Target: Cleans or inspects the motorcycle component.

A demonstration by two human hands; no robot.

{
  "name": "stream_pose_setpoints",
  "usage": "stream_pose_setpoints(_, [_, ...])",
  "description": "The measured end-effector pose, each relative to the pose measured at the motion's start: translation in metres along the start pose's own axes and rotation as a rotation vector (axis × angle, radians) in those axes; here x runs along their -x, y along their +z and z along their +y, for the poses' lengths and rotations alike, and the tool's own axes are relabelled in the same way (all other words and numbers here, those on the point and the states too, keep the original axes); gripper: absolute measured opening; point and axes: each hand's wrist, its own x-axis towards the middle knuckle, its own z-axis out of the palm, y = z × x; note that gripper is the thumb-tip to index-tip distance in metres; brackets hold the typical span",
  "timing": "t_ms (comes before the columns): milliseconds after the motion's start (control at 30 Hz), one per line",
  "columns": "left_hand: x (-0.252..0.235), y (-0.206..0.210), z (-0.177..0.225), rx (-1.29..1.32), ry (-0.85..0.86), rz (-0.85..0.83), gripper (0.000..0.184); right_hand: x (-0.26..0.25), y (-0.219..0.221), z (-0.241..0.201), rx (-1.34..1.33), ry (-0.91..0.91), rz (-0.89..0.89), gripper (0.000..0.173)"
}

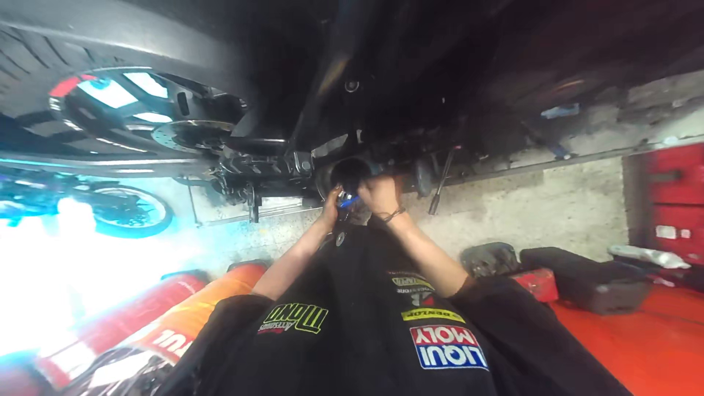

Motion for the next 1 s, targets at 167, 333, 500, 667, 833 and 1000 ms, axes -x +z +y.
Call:
stream_pose_setpoints(167, [-0.001,0.0,0.002,0.07,-0.056,0.012,0.066,-0.003,-0.01,-0.012,0.005,0.064,-0.036,0.042])
stream_pose_setpoints(333, [-0.002,0.003,-0.001,0.08,-0.047,0.068,0.07,0.007,-0.01,-0.02,0.061,0.174,-0.03,0.044])
stream_pose_setpoints(500, [-0.005,0.007,-0.003,0.033,0.04,0.112,0.067,0.01,-0.019,-0.03,0.047,0.348,-0.089,0.043])
stream_pose_setpoints(667, [-0.005,0.01,-0.004,-0.012,0.062,0.166,0.07,0.017,-0.022,-0.037,0.136,0.351,-0.096,0.046])
stream_pose_setpoints(833, [-0.006,0.009,-0.013,-0.059,0.116,0.182,0.071,0.021,-0.017,-0.038,0.146,0.301,-0.06,0.047])
stream_pose_setpoints(1000, [-0.006,0.014,-0.013,-0.019,0.18,0.176,0.07,0.014,-0.019,-0.048,0.105,0.304,-0.099,0.047])
